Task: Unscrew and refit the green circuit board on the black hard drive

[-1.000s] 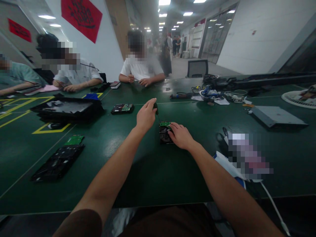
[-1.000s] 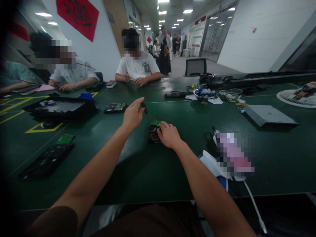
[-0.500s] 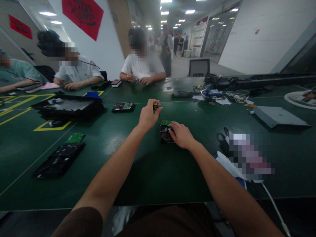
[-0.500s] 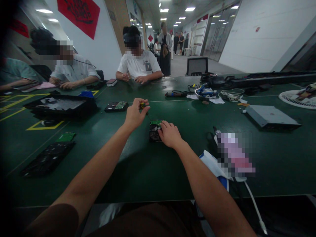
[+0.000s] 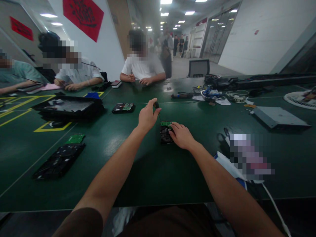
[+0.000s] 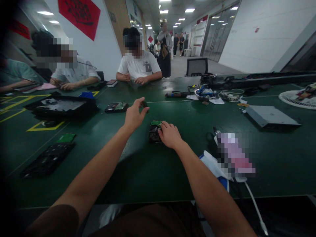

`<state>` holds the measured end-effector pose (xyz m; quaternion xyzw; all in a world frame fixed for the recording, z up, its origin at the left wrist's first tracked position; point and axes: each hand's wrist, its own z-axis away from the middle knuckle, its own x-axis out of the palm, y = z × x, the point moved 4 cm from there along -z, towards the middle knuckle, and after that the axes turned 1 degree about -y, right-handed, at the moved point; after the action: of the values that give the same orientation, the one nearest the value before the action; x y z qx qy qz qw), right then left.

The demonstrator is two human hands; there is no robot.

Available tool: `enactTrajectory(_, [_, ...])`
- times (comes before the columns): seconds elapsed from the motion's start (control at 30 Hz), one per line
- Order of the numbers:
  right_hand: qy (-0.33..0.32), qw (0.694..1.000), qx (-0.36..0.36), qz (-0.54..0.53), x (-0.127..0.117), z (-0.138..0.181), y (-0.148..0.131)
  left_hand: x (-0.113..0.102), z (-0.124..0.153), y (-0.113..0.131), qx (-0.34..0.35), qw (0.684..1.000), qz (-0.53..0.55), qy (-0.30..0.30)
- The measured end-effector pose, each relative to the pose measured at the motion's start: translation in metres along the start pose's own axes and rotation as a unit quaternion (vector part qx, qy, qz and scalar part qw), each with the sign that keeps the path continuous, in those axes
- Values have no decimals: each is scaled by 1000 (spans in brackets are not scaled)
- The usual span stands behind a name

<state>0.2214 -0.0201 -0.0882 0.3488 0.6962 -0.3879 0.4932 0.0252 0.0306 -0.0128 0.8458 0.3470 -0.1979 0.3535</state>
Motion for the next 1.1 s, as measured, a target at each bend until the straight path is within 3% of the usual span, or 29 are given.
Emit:
enactTrajectory(0.17, [-4,1000,2,-3,0,0,0,1,1,-2,-17,997,73,34])
enactTrajectory(0.3, [-1,1000,-1,-5,1,-1,1,2,0,-2,-14,991,126,28])
enactTrajectory(0.47, [-1,1000,-5,1,2,-1,1,-4,-2,6,21,997,71,6])
enactTrajectory(0.57, [-7,1000,-4,0,2,-1,2,-10,-3,9,50,998,20,23])
enactTrajectory(0.7, [-7,1000,2,2,2,-1,1,-9,-4,7,48,999,-16,12])
enactTrajectory(1.1, [-4,1000,0,5,1,0,1,0,0,8,22,998,40,-51])
